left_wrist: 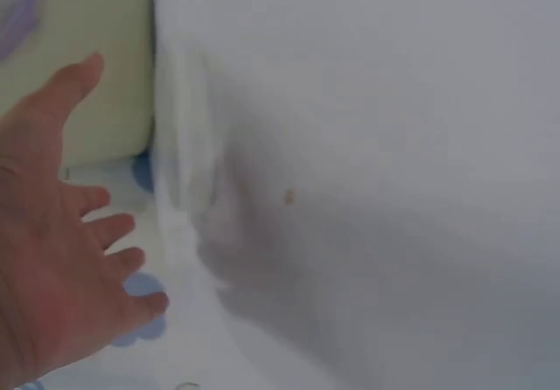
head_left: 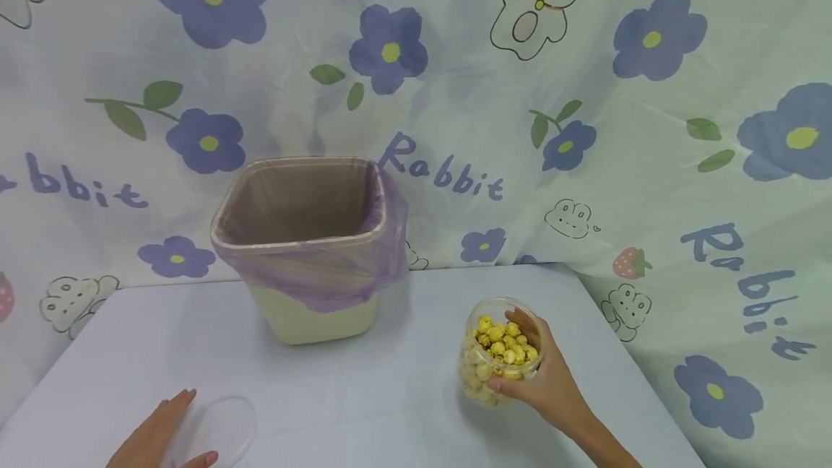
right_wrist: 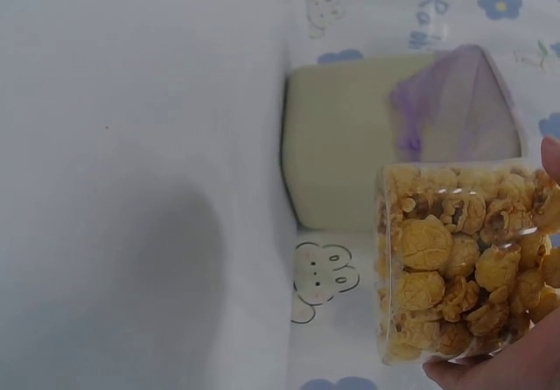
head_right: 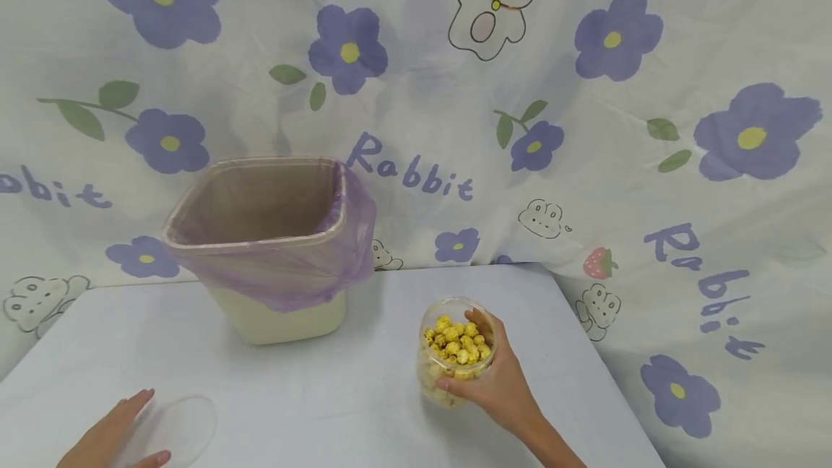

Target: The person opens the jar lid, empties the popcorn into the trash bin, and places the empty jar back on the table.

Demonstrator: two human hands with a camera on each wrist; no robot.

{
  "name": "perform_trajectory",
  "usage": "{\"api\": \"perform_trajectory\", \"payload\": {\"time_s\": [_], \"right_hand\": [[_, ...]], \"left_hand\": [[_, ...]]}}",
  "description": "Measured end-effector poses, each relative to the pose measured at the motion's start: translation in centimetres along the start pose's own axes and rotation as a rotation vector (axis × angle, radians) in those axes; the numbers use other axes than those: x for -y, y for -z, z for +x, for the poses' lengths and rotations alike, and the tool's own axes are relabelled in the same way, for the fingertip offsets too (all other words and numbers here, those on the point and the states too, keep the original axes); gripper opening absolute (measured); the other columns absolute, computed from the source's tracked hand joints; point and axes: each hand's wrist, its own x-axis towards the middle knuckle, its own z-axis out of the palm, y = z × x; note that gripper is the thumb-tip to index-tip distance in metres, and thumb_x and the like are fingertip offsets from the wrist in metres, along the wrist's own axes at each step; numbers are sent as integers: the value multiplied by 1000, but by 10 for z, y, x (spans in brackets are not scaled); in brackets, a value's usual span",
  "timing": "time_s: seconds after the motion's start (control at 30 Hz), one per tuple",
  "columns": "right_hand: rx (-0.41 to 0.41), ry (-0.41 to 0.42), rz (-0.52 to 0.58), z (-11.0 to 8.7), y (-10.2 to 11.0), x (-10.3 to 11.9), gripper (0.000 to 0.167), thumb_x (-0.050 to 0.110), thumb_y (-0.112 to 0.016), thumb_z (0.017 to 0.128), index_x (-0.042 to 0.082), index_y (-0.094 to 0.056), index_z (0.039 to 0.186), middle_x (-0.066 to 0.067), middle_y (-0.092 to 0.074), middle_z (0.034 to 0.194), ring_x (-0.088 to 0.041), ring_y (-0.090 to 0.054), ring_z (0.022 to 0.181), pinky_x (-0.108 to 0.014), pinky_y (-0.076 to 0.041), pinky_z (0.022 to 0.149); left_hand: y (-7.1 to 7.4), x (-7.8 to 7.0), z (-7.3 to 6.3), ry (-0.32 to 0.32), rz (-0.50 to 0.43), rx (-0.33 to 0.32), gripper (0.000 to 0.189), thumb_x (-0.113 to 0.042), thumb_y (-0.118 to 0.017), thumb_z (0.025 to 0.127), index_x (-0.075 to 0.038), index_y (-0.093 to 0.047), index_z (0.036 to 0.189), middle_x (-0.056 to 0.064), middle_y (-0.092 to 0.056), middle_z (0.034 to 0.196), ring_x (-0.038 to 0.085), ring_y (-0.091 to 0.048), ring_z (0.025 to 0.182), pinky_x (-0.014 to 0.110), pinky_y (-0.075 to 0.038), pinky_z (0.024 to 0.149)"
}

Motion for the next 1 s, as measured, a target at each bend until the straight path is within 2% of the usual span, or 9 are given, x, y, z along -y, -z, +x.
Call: {"api": "perform_trajectory", "payload": {"time_s": [0.03, 0.17, 0.27, 0.4, 0.6, 0.77, 0.87, 1.0], "right_hand": [[-2, 6, -10, 0, 1, 0, 97, 11, -91, 71, 4, -32, 148, -14, -43, 150, -35, -37, 139, -15, -32, 102], [-13, 20, -27, 4, 3, 1, 97, 10, -91, 70, 3, -33, 148, -14, -44, 148, -34, -38, 137, -14, -32, 102], [-8, 32, -9, 9, 5, 1, 98, 8, -91, 69, 2, -32, 147, -14, -44, 148, -34, -38, 137, -13, -33, 102], [0, 48, 4, 14, 6, 5, 99, 8, -91, 69, 3, -32, 148, -15, -43, 149, -34, -37, 139, -13, -32, 102], [16, 73, -10, 23, 7, 9, 99, 9, -91, 70, 5, -31, 149, -14, -43, 150, -34, -36, 140, -12, -32, 103], [25, 86, -13, 31, 11, 13, 100, 8, -90, 71, 3, -29, 151, -12, -42, 150, -33, -35, 140, -11, -32, 102], [27, 86, -7, 35, 12, 15, 99, 7, -89, 72, 3, -29, 151, -12, -41, 150, -34, -34, 141, -11, -33, 102], [24, 96, 22, 38, 12, 19, 97, 4, -87, 73, 2, -28, 150, -13, -41, 149, -35, -34, 140, -11, -35, 101]], "left_hand": [[10, -7, 3, 3, -4, 13, 99, -53, -72, 87, 10, -25, 148, 43, -34, 141, 66, -32, 122, 78, -32, 91], [53, -29, 14, -84, -72, 10, 84, -39, -67, 95, 7, -25, 152, 41, -32, 145, 65, -30, 125, 78, -26, 94], [83, -42, 21, -135, -104, -15, 82, -35, -63, 99, 5, -19, 155, 40, -25, 150, 64, -24, 131, 78, -14, 101], [118, -55, 32, -171, -90, -48, 82, -36, -57, 102, 1, -10, 158, 36, -15, 157, 61, -12, 139, 73, -1, 108], [166, -80, 43, -259, -73, -121, 81, -28, -57, 103, -4, -5, 160, 33, -9, 160, 57, -4, 143, 67, 6, 111], [196, -102, 56, -308, -82, -154, 80, -26, -55, 103, -4, -3, 160, 28, -3, 162, 53, 1, 145, 65, 8, 112], [209, -117, 62, -303, -87, -154, 79, -29, -53, 104, -6, -3, 160, 23, 2, 164, 49, 4, 147, 67, 8, 111], [224, -140, 75, -274, -47, -119, 78, -35, -50, 104, -6, -3, 160, 23, 5, 164, 48, 5, 147, 71, 4, 109]]}}
